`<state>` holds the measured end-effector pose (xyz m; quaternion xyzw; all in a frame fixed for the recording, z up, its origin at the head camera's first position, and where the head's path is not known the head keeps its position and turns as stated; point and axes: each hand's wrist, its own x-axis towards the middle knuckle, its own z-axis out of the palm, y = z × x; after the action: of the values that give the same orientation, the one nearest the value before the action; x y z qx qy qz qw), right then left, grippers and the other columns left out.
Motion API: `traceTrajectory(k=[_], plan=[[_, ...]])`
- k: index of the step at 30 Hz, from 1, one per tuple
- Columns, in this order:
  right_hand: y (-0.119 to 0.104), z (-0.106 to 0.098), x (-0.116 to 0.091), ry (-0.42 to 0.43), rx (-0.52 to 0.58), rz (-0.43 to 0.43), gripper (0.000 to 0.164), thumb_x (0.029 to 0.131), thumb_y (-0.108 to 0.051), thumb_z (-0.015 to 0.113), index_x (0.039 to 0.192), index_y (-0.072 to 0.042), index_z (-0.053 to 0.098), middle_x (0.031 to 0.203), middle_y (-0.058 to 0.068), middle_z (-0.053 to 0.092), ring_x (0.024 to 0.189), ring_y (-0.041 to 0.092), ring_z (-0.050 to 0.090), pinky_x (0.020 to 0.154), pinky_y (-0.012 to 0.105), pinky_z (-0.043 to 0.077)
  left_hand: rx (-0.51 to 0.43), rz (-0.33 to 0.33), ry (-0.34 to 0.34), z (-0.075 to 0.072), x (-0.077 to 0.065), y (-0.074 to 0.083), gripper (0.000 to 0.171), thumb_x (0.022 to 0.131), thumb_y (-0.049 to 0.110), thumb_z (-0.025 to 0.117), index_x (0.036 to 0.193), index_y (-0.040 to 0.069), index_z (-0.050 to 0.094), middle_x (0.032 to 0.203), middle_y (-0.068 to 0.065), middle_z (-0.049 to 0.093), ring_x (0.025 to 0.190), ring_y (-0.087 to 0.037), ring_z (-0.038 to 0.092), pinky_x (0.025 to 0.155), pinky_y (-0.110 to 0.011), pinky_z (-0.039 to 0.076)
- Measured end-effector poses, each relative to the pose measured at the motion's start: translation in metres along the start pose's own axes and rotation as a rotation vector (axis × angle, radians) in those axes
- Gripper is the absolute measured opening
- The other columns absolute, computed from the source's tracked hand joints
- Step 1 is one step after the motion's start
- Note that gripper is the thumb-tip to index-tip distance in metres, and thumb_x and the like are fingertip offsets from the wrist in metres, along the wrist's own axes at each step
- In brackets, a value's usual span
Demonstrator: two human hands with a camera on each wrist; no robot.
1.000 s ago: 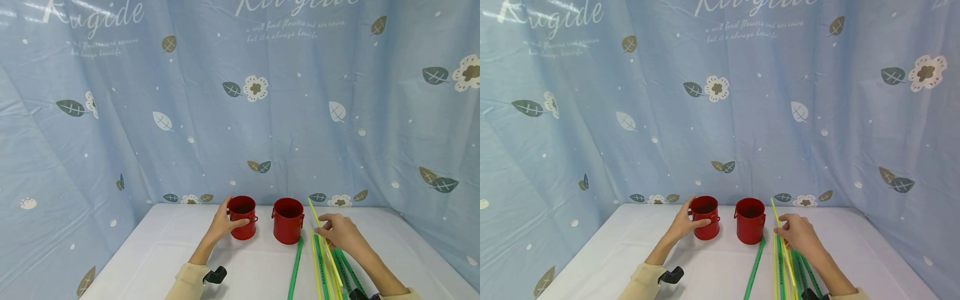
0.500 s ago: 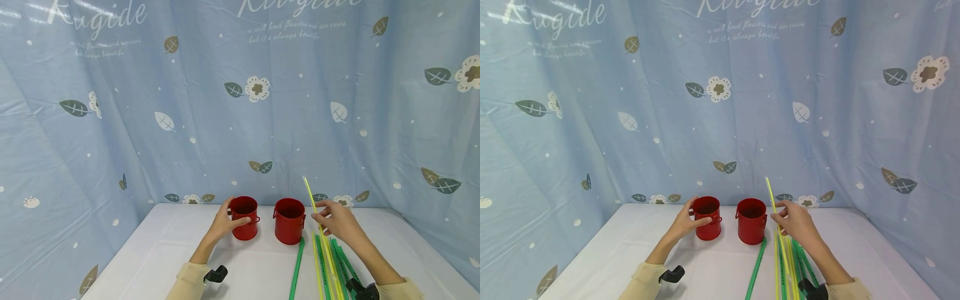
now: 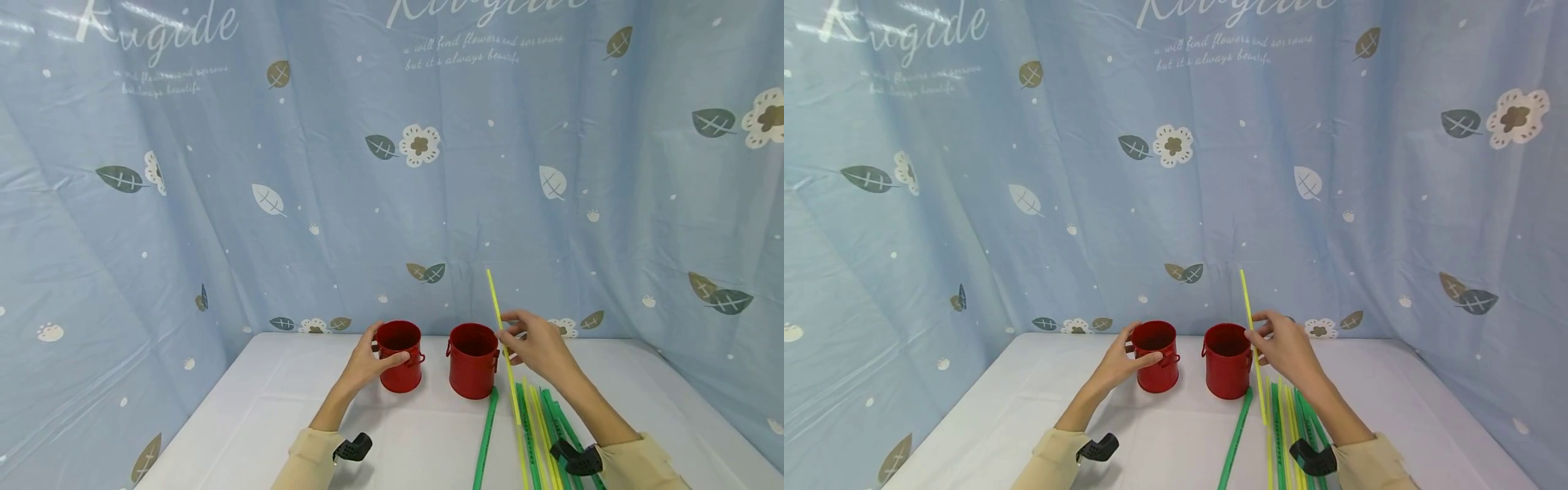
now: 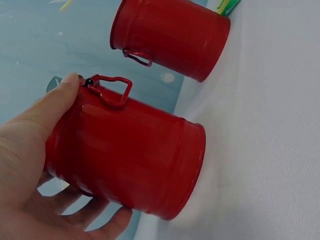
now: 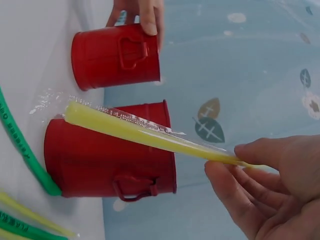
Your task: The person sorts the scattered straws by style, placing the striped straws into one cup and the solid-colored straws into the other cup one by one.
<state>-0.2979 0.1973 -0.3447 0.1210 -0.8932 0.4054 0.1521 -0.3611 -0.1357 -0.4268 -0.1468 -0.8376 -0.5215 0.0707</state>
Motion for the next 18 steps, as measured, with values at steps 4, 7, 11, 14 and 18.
traceTrajectory(k=[4,7,11,14,18], plan=[[-0.004,0.005,0.006,0.012,0.023,-0.039,0.039,0.092,-0.013,0.067,0.127,0.001,0.055,0.097,0.016,0.068,0.074,0.019,0.068,0.055,0.027,0.058,-0.006,-0.014,-0.005,0.000,-0.001,0.000,0.095,0.078,0.046,0.079,0.153,0.014,0.029,0.145,-0.011,0.045,0.128,-0.036,0.048,0.094,-0.048,0.054],[-0.008,0.010,0.012,0.021,0.036,-0.062,0.038,0.092,-0.011,0.067,0.126,0.002,0.056,0.094,0.015,0.065,0.074,0.023,0.067,0.053,0.026,0.058,-0.017,-0.018,-0.005,-0.001,0.000,0.001,0.096,0.078,0.046,0.079,0.153,0.013,0.029,0.145,-0.011,0.045,0.129,-0.037,0.047,0.094,-0.049,0.054],[-0.013,0.017,0.018,0.027,0.050,-0.083,0.038,0.092,-0.011,0.067,0.127,0.001,0.056,0.092,0.014,0.065,0.072,0.024,0.068,0.054,0.028,0.058,-0.027,-0.021,-0.007,-0.001,0.000,0.001,0.095,0.078,0.045,0.080,0.153,0.013,0.029,0.144,-0.011,0.046,0.130,-0.037,0.047,0.094,-0.050,0.054],[-0.018,0.021,0.023,0.031,0.055,-0.092,0.037,0.092,-0.013,0.067,0.126,-0.001,0.057,0.092,0.014,0.065,0.071,0.022,0.069,0.055,0.031,0.060,-0.029,-0.023,-0.010,-0.001,0.000,0.000,0.095,0.079,0.044,0.080,0.153,0.015,0.029,0.145,-0.011,0.046,0.129,-0.037,0.047,0.093,-0.049,0.054],[-0.024,0.027,0.029,0.036,0.065,-0.102,0.036,0.093,-0.014,0.067,0.126,-0.003,0.057,0.092,0.014,0.065,0.072,0.024,0.070,0.057,0.033,0.060,-0.044,-0.021,-0.011,-0.001,0.000,-0.001,0.094,0.079,0.043,0.080,0.152,0.015,0.030,0.145,-0.010,0.046,0.128,-0.036,0.047,0.093,-0.048,0.054]])
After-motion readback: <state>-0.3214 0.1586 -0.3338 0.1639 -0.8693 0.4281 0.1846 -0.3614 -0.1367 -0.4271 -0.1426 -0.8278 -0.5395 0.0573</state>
